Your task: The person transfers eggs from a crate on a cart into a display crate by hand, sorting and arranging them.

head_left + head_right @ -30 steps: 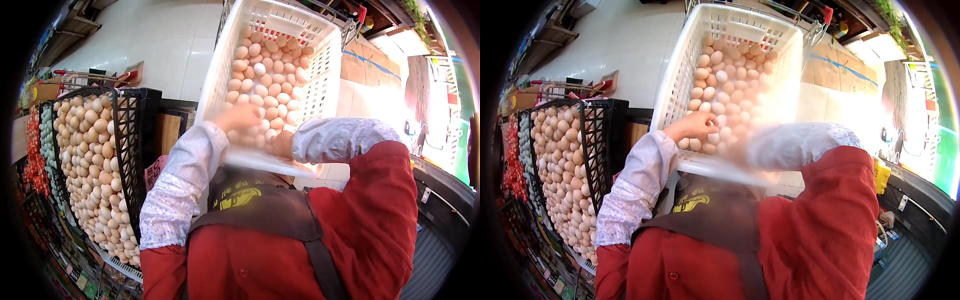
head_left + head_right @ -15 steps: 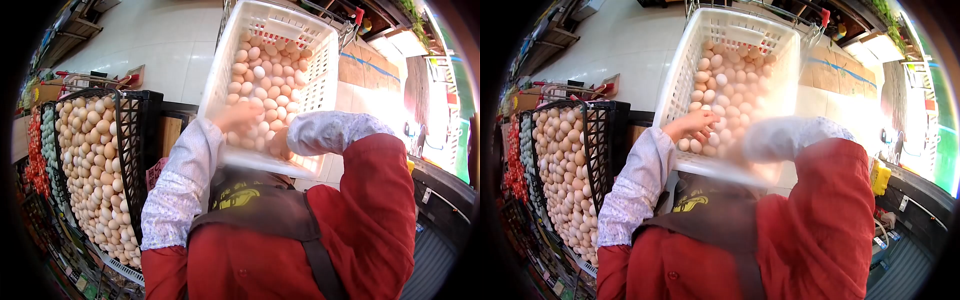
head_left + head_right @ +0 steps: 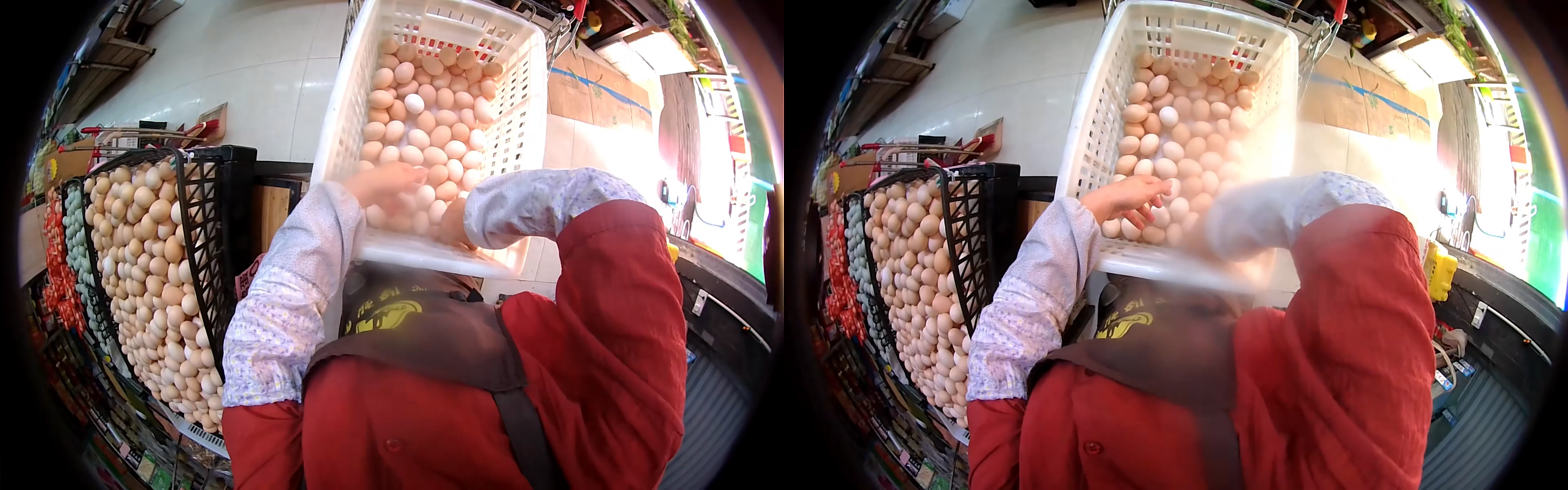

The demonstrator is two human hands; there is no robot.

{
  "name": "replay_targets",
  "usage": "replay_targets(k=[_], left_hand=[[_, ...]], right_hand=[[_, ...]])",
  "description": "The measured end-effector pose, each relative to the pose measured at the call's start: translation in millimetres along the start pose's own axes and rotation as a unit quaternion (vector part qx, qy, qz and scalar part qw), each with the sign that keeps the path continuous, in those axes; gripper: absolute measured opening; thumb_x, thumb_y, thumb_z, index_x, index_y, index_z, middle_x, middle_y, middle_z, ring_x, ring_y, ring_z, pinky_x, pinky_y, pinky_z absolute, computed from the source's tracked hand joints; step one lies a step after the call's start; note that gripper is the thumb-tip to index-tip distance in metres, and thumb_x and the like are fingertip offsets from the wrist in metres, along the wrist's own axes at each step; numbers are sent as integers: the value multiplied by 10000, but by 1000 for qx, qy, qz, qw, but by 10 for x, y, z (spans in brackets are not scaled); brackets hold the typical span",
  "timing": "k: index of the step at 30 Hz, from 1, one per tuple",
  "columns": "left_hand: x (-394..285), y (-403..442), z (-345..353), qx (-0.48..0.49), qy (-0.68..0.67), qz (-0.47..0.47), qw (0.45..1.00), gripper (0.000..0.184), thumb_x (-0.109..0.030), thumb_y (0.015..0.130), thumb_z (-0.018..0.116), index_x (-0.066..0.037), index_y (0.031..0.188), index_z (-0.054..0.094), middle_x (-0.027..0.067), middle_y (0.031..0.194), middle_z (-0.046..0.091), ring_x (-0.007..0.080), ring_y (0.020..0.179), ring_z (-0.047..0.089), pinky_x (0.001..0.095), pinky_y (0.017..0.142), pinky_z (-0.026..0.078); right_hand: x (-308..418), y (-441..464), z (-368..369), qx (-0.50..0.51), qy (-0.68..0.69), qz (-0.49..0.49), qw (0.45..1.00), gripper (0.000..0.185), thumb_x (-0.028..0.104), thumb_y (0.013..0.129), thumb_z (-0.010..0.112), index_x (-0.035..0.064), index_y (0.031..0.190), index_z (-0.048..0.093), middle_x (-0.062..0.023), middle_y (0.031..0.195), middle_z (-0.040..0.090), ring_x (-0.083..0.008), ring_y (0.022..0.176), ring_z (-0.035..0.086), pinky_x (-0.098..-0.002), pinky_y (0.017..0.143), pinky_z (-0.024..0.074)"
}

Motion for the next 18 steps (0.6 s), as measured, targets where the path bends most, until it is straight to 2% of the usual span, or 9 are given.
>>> replay_targets(k=[1,2,4,6,10,12,14,16,18], left_hand=[[-6,-8,5,0,0,0,1000,623,-571,929,426,-47,1262,478,151,1161,471,293,911,592,394,694,546],[-6,-15,14,-6,-33,-8,999,609,-562,935,427,-46,1252,486,132,1164,517,284,941,599,396,731,536],[-20,-36,22,-12,-67,-16,998,596,-553,940,428,-44,1243,494,112,1168,562,275,972,607,398,768,525],[-25,-51,18,-19,-144,-28,989,619,-586,940,386,-58,1249,474,133,1131,500,315,852,612,445,685,556],[-72,-45,-16,47,-256,13,966,616,-596,946,361,-72,1256,454,111,1134,538,340,858,637,520,719,562],[-123,-65,-47,-11,-424,17,906,607,-603,949,338,-95,1268,437,84,1131,568,368,917,647,576,757,551],[-136,-161,4,3,-417,64,907,614,-609,945,342,-121,1312,408,76,1141,574,383,990,634,584,772,544],[-205,-189,80,-4,-445,206,872,585,-592,952,352,-145,1321,425,64,1124,583,342,1003,638,570,781,546],[-253,-275,59,45,-486,189,852,563,-575,952,379,-144,1307,452,59,1113,588,304,995,641,536,797,550]], right_hand=[[-40,50,-37,81,-9,-29,996,583,207,647,805,142,1174,563,-96,890,663,-308,845,639,-495,659,485],[-136,36,-24,82,-9,-30,996,583,207,647,805,142,1174,563,-96,890,663,-308,845,639,-495,659,485],[-275,-474,-260,-6,229,-58,972,628,209,684,760,94,1235,480,-90,913,627,-238,797,631,-375,621,504],[-358,-781,-435,-49,343,-70,935,652,210,703,738,71,1266,439,-88,924,610,-203,773,627,-315,601,513],[-508,-1113,-695,-269,481,-97,829,669,214,704,730,63,1266,399,-105,983,582,-193,764,624,-275,584,517],[-516,-1250,-759,-322,509,-101,792,674,214,705,728,61,1266,389,-109,997,575,-191,761,623,-265,580,517],[-495,-1346,-811,-352,583,-47,731,693,222,710,732,68,1276,363,-133,1046,556,-182,765,623,-252,586,524],[-470,-1396,-855,-377,569,-37,730,703,262,738,707,68,1309,346,-126,1038,560,-167,768,621,-250,590,521],[-447,-1467,-873,-419,478,22,772,669,308,818,662,72,1346,325,-124,1065,563,-147,753,622,-244,584,517]])
Point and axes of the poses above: each hand's wrist, its own y-axis towards the middle knuckle, its own z-axis out of the palm, x = y × z, the point moved 1 cm from there along y, towards the middle knuckle
